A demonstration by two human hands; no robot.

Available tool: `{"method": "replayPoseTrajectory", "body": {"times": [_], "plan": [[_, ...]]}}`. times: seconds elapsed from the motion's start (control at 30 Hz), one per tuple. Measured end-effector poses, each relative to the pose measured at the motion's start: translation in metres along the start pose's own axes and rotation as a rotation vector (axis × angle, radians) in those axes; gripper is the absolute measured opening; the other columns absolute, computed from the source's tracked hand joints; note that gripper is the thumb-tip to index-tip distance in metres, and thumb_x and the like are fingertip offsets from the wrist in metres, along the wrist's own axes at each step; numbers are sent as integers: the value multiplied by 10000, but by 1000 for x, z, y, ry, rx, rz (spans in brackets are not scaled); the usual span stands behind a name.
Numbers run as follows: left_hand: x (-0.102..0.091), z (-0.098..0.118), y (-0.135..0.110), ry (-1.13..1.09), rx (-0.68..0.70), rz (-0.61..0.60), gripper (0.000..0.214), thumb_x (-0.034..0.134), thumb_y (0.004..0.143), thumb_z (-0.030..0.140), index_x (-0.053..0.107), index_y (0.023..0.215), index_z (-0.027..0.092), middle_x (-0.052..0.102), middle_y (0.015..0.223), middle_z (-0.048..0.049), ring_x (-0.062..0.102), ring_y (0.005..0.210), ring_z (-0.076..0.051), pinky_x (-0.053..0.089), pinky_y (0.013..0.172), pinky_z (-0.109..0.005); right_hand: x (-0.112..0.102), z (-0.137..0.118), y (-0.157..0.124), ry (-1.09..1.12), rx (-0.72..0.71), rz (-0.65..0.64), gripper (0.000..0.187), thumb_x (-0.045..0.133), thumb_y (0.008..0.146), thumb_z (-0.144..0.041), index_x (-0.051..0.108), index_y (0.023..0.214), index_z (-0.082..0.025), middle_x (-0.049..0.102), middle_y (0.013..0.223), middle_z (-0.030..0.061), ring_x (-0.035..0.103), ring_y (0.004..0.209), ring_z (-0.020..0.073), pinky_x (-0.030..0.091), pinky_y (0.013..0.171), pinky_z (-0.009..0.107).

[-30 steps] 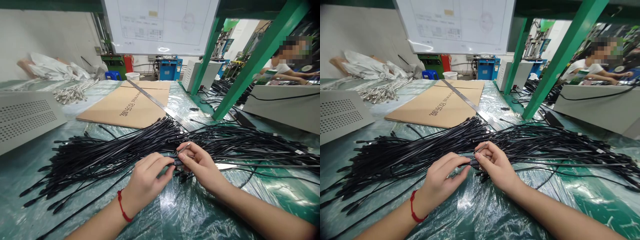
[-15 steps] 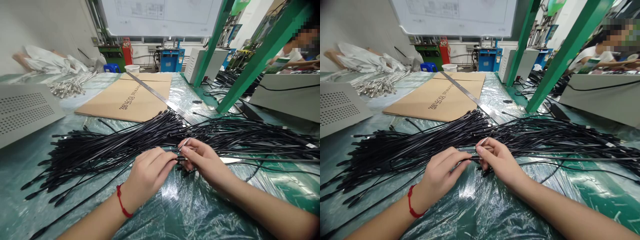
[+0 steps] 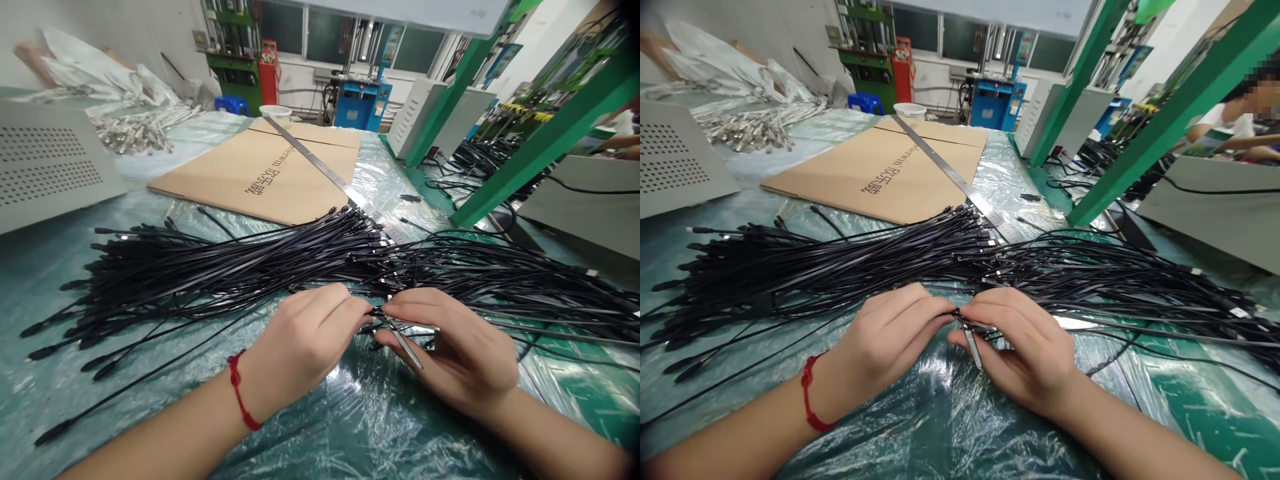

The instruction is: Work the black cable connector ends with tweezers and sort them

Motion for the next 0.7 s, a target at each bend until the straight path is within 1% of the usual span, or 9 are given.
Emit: {"method": "replayPoseTrajectory", "body": {"times": [0.23,0.47,0.63,0.7], "plan": [[2,0,-2,-8,-4,-25,153,529,1006,117,679,1030,102,651,839,-54,613,766,-170,521,673,-316,3,0,-3,21,-16,-19,388,779,756,4,661,1102,-125,692,928,70,682,869,162,596,755,284],[5,0,-1,13,-1,-40,178,509,1004,101,686,990,107,642,812,-55,605,746,-177,511,660,-322,4,-6,0,-7,-48,-39,362,772,753,22,673,1077,-105,698,904,77,684,859,161,599,756,282],[6,-1,-3,-1,-7,-41,160,514,1010,121,673,1003,114,640,814,-49,597,737,-174,503,652,-318,5,-5,2,12,-60,-48,327,751,792,-12,674,1086,-133,717,886,63,702,852,163,606,767,284],[4,-2,-4,-11,-8,-15,130,531,1011,137,659,1025,121,648,836,-47,604,747,-167,501,658,-308,4,4,0,23,10,-27,259,741,835,-86,666,1067,-171,725,888,45,711,840,156,604,756,274]]}}
Point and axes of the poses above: each hand's wrist, its own y-axis towards the middle knuckle, its own x-axis out of the palm, z = x × y, the point moved 10 cm from there along y, towards the middle knuckle
